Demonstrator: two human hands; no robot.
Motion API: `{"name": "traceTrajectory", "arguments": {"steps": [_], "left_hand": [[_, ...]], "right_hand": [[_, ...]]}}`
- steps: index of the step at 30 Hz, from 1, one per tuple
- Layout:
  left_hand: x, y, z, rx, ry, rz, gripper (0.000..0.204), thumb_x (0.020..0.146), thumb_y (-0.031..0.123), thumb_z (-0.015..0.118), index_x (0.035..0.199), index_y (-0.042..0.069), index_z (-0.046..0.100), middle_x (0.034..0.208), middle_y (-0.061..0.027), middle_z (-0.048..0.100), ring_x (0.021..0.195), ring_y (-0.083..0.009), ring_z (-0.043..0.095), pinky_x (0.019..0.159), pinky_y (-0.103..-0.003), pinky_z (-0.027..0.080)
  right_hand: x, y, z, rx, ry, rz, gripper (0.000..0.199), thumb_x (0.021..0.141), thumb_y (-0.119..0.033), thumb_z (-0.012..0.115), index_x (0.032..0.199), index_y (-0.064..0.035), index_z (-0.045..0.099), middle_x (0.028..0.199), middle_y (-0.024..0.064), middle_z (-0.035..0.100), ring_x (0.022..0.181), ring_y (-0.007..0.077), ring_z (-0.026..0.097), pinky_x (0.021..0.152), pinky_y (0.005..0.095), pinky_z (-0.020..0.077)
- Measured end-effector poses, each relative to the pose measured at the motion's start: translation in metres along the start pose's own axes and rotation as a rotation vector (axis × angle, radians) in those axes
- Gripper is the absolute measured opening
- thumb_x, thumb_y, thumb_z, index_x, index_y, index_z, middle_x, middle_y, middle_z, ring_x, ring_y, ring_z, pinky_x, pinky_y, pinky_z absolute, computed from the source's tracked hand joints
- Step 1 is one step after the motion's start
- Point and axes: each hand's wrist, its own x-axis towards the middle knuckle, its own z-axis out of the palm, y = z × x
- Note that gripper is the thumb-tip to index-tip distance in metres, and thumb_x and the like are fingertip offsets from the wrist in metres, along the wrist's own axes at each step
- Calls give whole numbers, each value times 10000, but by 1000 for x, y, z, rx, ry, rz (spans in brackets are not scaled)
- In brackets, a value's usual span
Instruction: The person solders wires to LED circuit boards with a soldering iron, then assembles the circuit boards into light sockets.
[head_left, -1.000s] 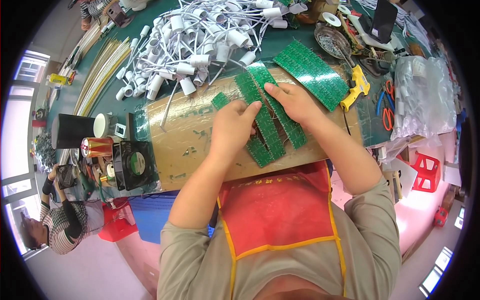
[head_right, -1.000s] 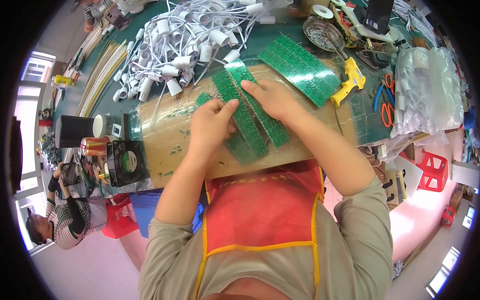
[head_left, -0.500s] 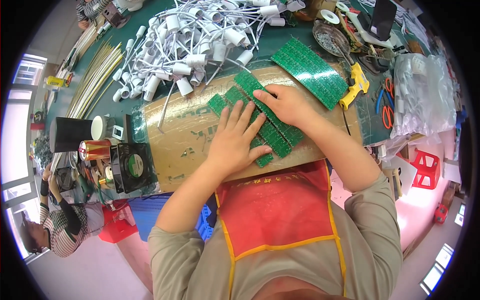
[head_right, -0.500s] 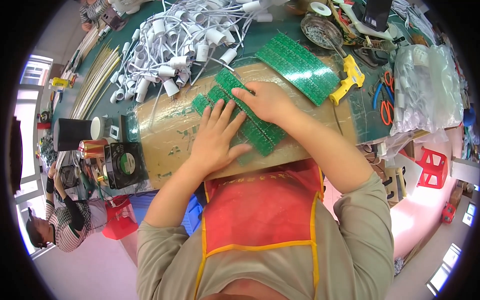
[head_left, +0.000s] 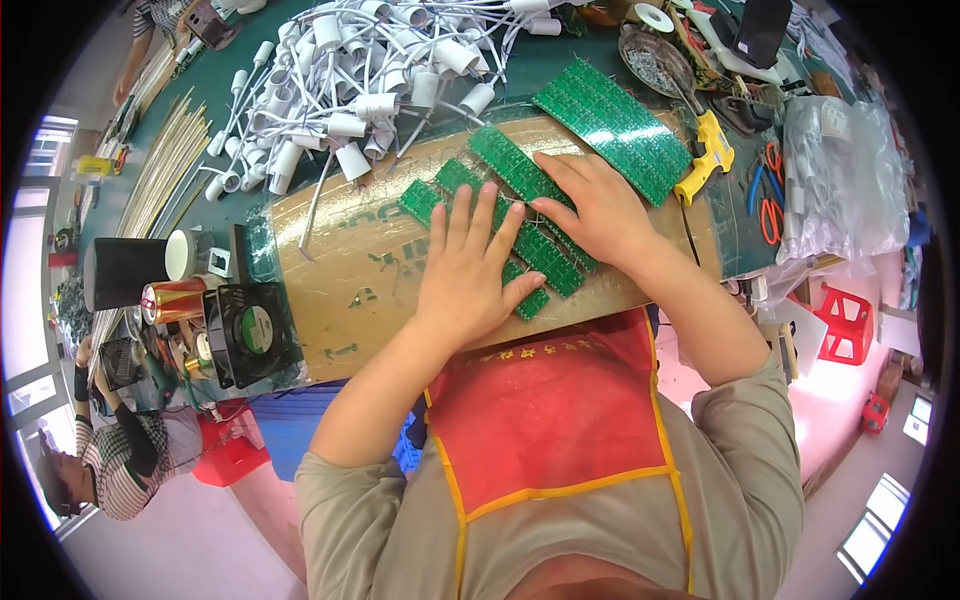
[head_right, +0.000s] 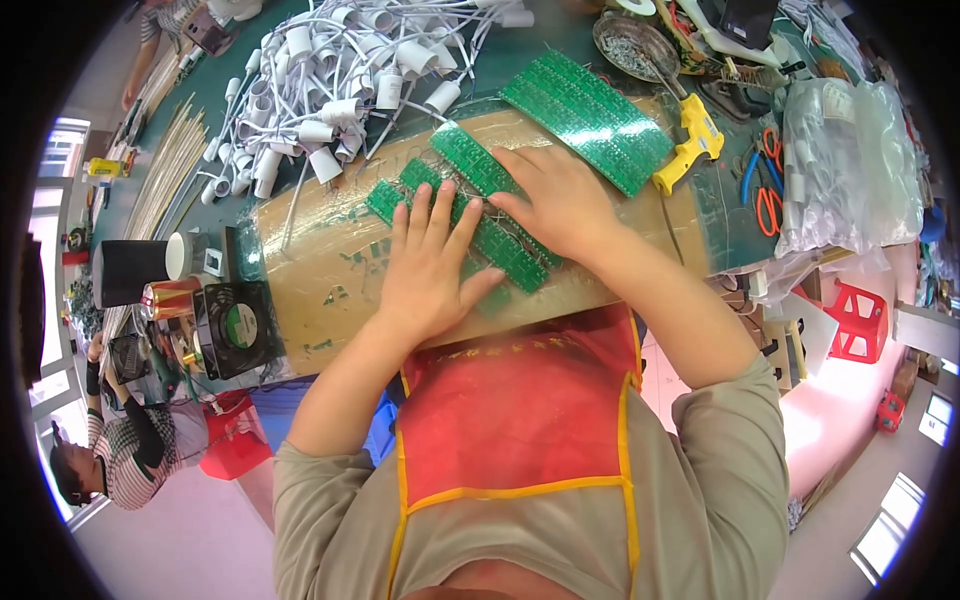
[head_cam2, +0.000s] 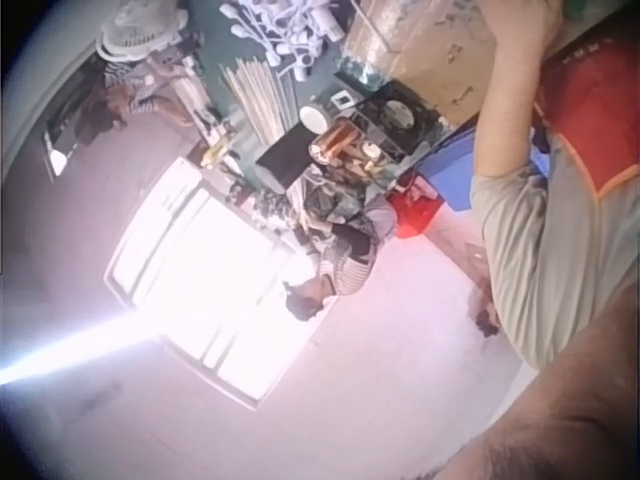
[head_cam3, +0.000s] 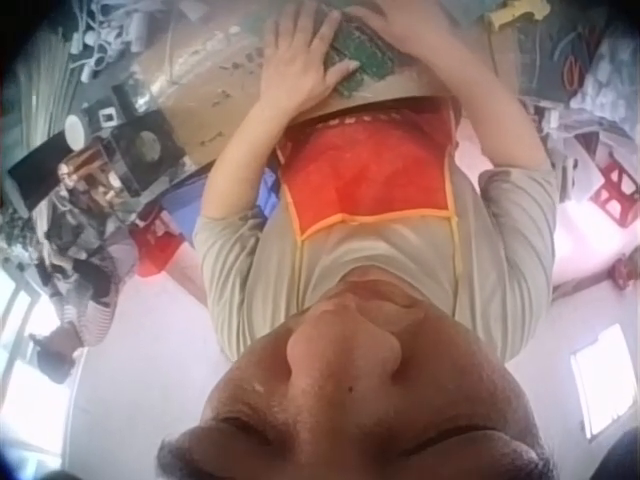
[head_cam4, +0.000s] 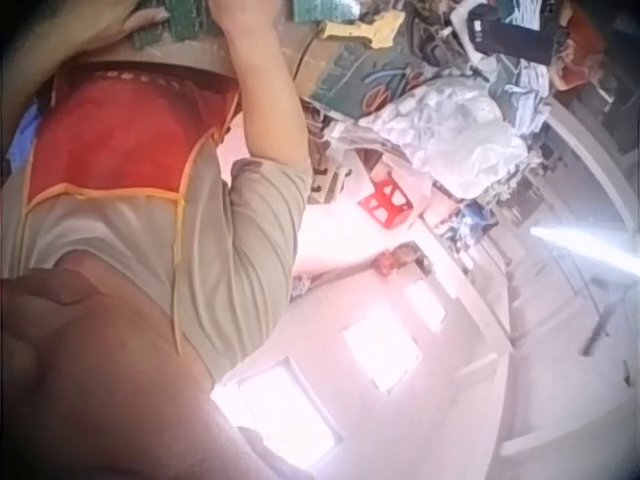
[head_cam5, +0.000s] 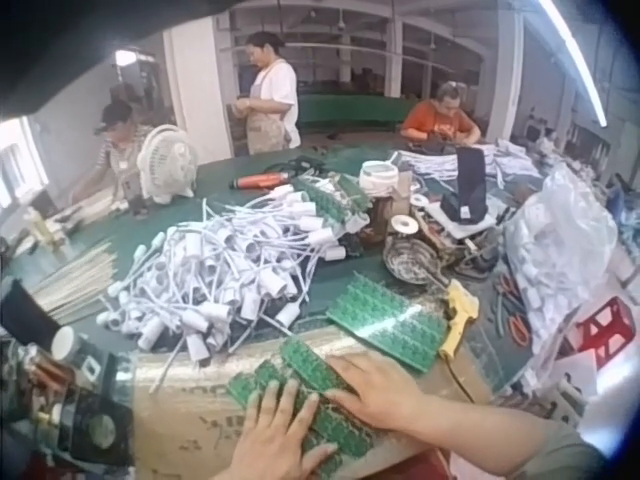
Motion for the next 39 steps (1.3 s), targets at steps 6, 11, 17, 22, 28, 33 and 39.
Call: {"name": "traceTrajectory", "arguments": {"steps": [6,11,17,22,28,33,39], "left_hand": [[5,1,0,-19,10,-1,829,862,533,653,1524,119,375,1599,-224,248,1482,-435,190,1190,-581,129],[14,9,-1,43,12,-17,857,849,575,641,1518,105,383,1589,-231,267,1475,-427,216,1191,-580,141],[30,4,-13,47,28,47,900,841,633,610,1510,73,390,1582,-222,292,1475,-401,245,1188,-585,159],[40,1,1,63,-13,52,907,873,680,536,1516,60,378,1593,-206,286,1493,-380,219,1195,-579,148],[51,3,1,88,-57,-21,923,888,716,476,1541,78,333,1608,-200,256,1507,-367,184,1215,-552,94],[50,0,2,55,-47,5,917,885,712,491,1541,91,336,1607,-190,264,1507,-365,182,1217,-551,93],[47,0,5,44,7,12,900,883,703,507,1529,94,363,1604,-186,275,1506,-357,191,1217,-548,98]], "right_hand": [[-17,8,-6,40,-71,-115,448,949,-215,602,1374,-88,540,1376,136,561,1266,350,516,1091,475,385],[-15,15,4,-40,-66,-218,439,967,-196,563,1390,-84,520,1410,135,544,1343,342,463,1140,537,324],[-15,11,1,31,-127,-163,518,952,-219,579,1424,-41,459,1450,156,500,1371,357,432,1154,534,301],[-25,7,-5,125,-76,-72,552,940,-187,600,1439,-14,438,1453,198,483,1390,375,412,1176,496,284],[-50,16,-36,163,99,44,442,945,-190,604,1344,-11,539,1392,199,546,1328,365,489,1141,462,345],[-82,69,-69,219,431,396,329,961,-217,618,1220,-15,632,1211,147,669,1154,289,623,1003,369,459],[-102,117,-86,319,494,897,419,933,-314,672,1194,10,626,1041,131,696,820,170,664,749,296,521]]}}
